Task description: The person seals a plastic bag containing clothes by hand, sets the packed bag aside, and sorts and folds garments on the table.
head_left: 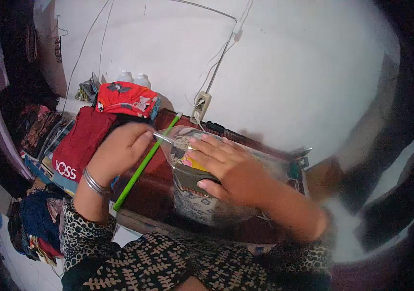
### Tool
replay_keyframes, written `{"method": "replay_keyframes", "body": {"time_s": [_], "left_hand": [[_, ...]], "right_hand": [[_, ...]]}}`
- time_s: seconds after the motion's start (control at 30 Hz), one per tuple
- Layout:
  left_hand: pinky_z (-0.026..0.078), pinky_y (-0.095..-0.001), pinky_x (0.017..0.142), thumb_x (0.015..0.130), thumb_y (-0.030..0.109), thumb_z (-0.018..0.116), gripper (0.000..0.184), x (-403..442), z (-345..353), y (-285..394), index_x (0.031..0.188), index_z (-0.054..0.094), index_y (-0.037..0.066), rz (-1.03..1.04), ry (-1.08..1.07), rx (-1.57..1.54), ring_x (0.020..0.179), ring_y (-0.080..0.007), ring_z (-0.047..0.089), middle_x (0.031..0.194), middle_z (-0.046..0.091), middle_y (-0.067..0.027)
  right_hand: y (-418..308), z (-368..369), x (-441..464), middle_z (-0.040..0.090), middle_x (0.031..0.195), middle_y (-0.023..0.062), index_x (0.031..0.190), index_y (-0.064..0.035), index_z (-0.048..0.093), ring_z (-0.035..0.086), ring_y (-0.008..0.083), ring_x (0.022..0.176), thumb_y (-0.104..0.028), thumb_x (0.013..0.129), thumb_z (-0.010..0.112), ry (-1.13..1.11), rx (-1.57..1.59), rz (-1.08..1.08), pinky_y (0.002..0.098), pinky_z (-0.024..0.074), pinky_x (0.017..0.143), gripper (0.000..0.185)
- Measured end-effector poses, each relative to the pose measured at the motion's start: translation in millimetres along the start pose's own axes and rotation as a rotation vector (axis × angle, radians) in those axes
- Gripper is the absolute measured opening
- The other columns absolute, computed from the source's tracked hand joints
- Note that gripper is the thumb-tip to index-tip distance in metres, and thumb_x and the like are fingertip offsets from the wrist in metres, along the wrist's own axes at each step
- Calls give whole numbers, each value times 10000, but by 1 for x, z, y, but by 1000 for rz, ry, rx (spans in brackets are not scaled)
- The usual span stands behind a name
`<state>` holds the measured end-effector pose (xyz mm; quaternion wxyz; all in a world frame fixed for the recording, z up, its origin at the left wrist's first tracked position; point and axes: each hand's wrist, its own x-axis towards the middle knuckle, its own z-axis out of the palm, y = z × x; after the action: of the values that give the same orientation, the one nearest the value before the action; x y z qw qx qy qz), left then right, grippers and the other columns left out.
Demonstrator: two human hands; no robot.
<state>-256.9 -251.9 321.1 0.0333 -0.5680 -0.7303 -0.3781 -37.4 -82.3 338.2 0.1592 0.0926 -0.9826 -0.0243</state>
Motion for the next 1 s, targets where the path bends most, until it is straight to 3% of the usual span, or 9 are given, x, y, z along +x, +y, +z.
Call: {"method": "replay_keyframes", "body": {"time_s": [0.03,0.07,0.1,0.17,0.3,0.4,0.63,0.93,1.0], "left_hand": [[489,-408,790,961,349,479,372,-2,2,-2,983,665,27,-188,-151,-90,899,-363,633,996,646,-186],[461,-374,894,1000,438,372,522,-5,4,-1,1143,622,2,-388,-370,-278,1050,-279,615,1130,632,-194],[461,-374,894,1000,438,372,522,-6,11,3,1143,622,2,-388,-370,-279,1050,-279,615,1130,632,-194],[390,-334,1006,1007,372,397,521,-13,31,13,1316,482,-39,-323,-264,-617,1170,-208,537,1235,585,-168],[323,-313,1066,1005,275,436,530,-17,77,20,1414,340,-48,-91,17,-874,1232,-200,475,1318,521,-148],[396,-283,994,970,127,492,492,-11,77,36,1411,350,-37,-149,114,-1227,1148,-161,516,1280,540,-136],[458,-290,925,955,72,492,468,2,85,23,1398,375,-26,-166,138,-1004,1096,-173,558,1252,554,-128],[450,-286,917,923,107,533,425,0,83,22,1313,479,-53,-265,162,-989,1063,-146,561,1188,616,-116],[474,-345,898,896,95,523,448,0,78,21,1320,475,-42,-152,159,-836,1009,-226,633,1133,648,-172]], "right_hand": [[0,0,0,383,1456,159,1375,-87,437,355,344,1351,-294,854,588,0,-1,0,511,280,1108,580],[0,2,0,377,1463,155,1378,-88,434,347,345,1357,-299,855,590,1,14,0,518,274,1109,586],[0,2,1,370,1470,151,1382,-89,431,339,345,1363,-305,855,593,1,29,0,524,269,1109,592],[-3,1,2,369,1471,152,1385,-82,426,336,342,1365,-319,856,591,-7,11,3,527,272,1107,602],[-8,1,2,437,1417,170,1313,-50,500,387,327,1330,-386,859,591,53,-47,-21,483,312,1085,572],[-11,-1,1,437,1415,176,1310,-51,502,388,328,1328,-398,857,589,41,-65,-17,488,317,1078,578],[-10,-1,1,381,1459,172,1388,-46,413,341,342,1363,-409,840,596,-8,-59,-12,519,276,1103,682],[-13,0,3,459,1404,156,1312,-56,509,391,318,1328,-421,827,620,41,-80,-51,511,331,1051,617],[-14,0,3,461,1402,155,1306,-45,511,388,319,1330,-424,835,610,41,-75,-57,526,326,1052,613]]}}
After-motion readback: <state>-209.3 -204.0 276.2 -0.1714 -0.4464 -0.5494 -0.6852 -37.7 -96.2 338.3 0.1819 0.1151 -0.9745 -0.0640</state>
